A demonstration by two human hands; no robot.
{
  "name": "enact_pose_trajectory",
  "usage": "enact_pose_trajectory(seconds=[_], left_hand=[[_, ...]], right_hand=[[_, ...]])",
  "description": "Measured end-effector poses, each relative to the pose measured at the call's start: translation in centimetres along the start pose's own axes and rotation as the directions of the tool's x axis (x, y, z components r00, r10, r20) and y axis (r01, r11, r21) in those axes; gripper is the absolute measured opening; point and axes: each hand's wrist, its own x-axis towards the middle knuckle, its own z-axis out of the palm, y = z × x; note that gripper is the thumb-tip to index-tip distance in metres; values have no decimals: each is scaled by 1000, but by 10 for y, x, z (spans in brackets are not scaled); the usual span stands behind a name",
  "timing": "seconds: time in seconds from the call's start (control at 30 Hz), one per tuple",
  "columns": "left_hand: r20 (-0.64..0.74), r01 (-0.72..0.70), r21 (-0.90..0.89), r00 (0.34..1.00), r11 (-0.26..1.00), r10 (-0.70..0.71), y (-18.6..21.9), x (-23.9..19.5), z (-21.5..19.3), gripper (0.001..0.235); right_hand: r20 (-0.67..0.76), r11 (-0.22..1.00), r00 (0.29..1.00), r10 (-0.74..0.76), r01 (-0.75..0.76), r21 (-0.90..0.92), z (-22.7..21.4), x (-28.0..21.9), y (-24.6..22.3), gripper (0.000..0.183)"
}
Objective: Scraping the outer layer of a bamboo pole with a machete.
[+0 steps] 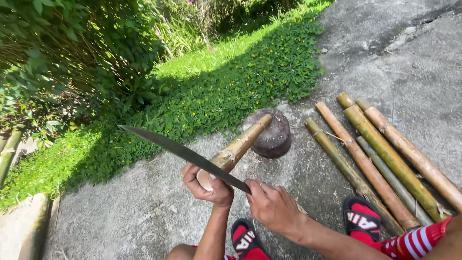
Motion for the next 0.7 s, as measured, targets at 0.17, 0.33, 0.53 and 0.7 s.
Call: enact_pose_trajectory(seconds=[0.17, 0.33, 0.53, 0.7], left_hand=[[-44, 58, -169, 997, 984, -66, 15, 10, 3, 48], [2, 58, -137, 998, 989, -58, 9, 12, 9, 46], [-60, 49, -251, 996, 967, -66, 9, 17, 13, 44], [-48, 82, -214, 994, 973, -95, 8, 11, 12, 45]], right_hand=[[215, 975, 951, 223, -221, -32, 4, 10, 15, 28], [18, 992, 999, 49, -46, -117, 8, 2, 17, 33], [211, 965, 942, 263, -259, -47, 14, 14, 32, 19], [59, 994, 997, 56, -50, -96, 18, 0, 29, 35]])
